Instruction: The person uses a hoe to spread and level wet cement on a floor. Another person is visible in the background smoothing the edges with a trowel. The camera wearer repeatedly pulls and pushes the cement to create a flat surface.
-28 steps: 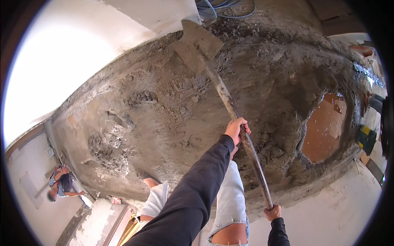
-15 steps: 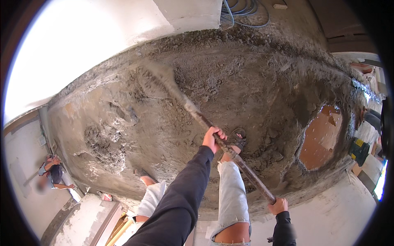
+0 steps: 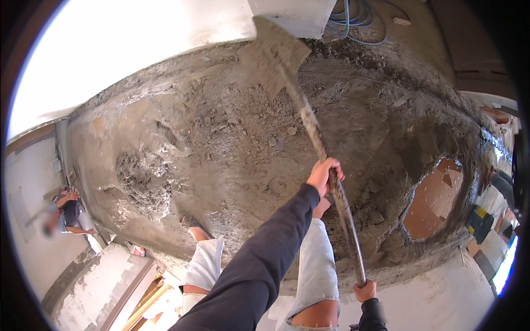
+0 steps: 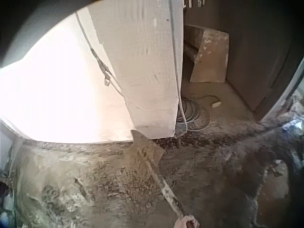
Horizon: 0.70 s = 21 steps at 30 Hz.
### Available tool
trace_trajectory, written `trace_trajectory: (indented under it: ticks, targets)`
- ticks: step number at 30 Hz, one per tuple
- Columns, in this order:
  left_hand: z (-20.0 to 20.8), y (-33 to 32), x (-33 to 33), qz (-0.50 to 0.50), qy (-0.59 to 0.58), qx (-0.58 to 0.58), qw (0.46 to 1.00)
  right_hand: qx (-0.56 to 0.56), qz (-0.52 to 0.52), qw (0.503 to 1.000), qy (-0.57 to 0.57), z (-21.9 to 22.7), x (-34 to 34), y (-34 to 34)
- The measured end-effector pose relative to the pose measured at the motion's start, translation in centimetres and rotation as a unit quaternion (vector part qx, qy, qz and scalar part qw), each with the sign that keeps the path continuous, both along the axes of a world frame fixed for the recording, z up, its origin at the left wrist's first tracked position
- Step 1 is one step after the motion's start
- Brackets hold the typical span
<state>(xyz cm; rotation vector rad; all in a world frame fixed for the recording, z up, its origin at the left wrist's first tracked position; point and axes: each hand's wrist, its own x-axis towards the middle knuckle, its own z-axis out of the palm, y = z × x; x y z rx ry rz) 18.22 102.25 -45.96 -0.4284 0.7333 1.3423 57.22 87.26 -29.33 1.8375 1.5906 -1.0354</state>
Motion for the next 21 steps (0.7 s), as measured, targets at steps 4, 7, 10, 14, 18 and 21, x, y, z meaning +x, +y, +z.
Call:
trace_trajectory:
  ticks: [4,7,10,14,18,21]
  targets:
    - [-1.3,0.7,-0.8,-0.009,-0.037,-0.039,0.998,0.005,0.054,0.998,-0.007,-0.2,-0.6,1.4]
    - [-3.5,-1.1,-3.7,-0.006,0.004,-0.084,0.996,-0.071,0.022,0.997,0.017,-1.2,-1.5,2.1]
    - [-4.0,-3.0,-6.8,0.020,0.018,-0.094,0.995,-0.090,0.061,0.993,0.044,-1.5,-4.4,3.7]
    - [-4.1,-6.4,-11.9,0.128,0.022,-0.081,0.988,-0.025,0.192,0.981,-0.005,-1.6,-10.6,6.9]
    - [-1.1,-9.2,-13.9,0.202,-0.020,-0.018,0.979,0.014,0.219,0.974,-0.057,-0.1,-12.8,8.8]
    - [5.3,-9.1,-10.5,0.169,-0.006,0.017,0.986,-0.029,0.212,0.976,-0.035,2.3,-6.9,8.9]
